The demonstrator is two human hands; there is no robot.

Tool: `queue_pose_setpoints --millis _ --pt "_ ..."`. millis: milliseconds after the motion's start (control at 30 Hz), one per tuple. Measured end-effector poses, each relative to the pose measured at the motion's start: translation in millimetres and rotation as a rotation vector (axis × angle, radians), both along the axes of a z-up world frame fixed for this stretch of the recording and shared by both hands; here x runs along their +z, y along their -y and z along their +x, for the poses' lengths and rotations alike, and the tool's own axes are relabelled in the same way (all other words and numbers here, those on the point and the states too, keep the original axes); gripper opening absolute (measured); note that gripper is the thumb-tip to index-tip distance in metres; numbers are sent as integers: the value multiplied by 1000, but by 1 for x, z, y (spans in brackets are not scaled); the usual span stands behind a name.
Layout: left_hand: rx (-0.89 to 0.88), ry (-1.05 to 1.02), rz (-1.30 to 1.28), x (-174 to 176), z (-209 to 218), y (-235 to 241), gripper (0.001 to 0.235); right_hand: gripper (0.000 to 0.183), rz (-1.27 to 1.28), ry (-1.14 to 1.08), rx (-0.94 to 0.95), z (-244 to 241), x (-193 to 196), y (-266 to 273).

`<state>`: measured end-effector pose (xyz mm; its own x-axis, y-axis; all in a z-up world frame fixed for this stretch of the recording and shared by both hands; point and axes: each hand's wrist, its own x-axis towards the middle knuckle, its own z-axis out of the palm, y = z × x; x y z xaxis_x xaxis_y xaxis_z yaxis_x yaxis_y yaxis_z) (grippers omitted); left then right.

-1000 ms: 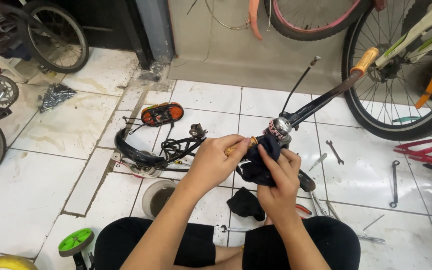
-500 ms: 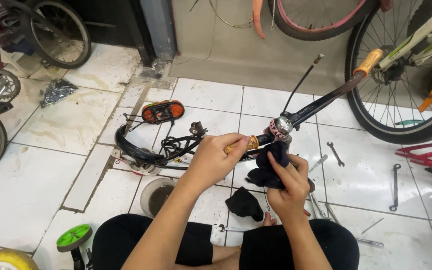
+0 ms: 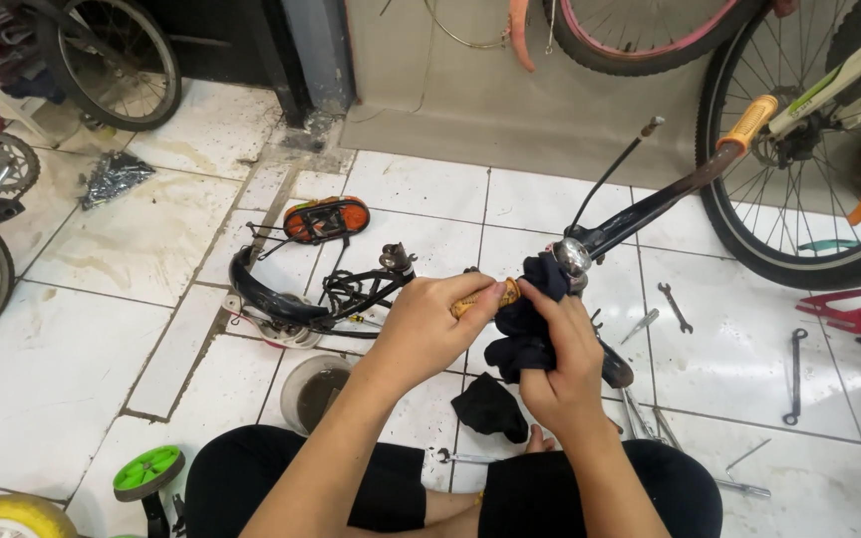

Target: The person sits on the floor and wipes the handlebars and a bicycle fender with a black cloth. They clean the handlebar grips and the bell area, then move on to wipe the fender thoroughly.

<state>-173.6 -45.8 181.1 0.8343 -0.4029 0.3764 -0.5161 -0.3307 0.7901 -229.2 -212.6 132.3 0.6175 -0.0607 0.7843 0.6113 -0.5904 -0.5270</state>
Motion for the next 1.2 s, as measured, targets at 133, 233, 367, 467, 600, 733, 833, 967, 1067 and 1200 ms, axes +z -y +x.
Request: queue_pose_setpoints --millis 133,233,367,467,600,733,833,967,1067,1200 --pt "11 -6 6 -2 1 0 38 59 -18 -119 47 -3 18 -2" --pt "28 -9 -29 -2 5 0 38 63 20 -98 94 -1 -14 2" --pt "19 -9 -32 -4 9 1 37 67 6 -115 126 -4 -37 15" --pt "13 -15 -15 -4 6 2 37 67 21 -184 146 -8 -7 7" --pt "27 -12 -11 -10 6 -1 34 69 100 -272 189 4 2 3" --pt "30 -41 -28 -10 8 -4 35 67 87 -281 129 -4 -27 -1" --pt "36 -45 -59 -11 6 -5 33 65 87 -294 95 -13 -48 7" --pt "26 -37 -21 -5 6 2 36 64 -1 -256 12 -1 -32 19" --pt "35 -46 -15 -6 4 5 37 63 -24 -229 -9 3 -20 13" --pt "47 -66 -41 -6 5 0 35 69 -113 -186 26 -10 1 -4"
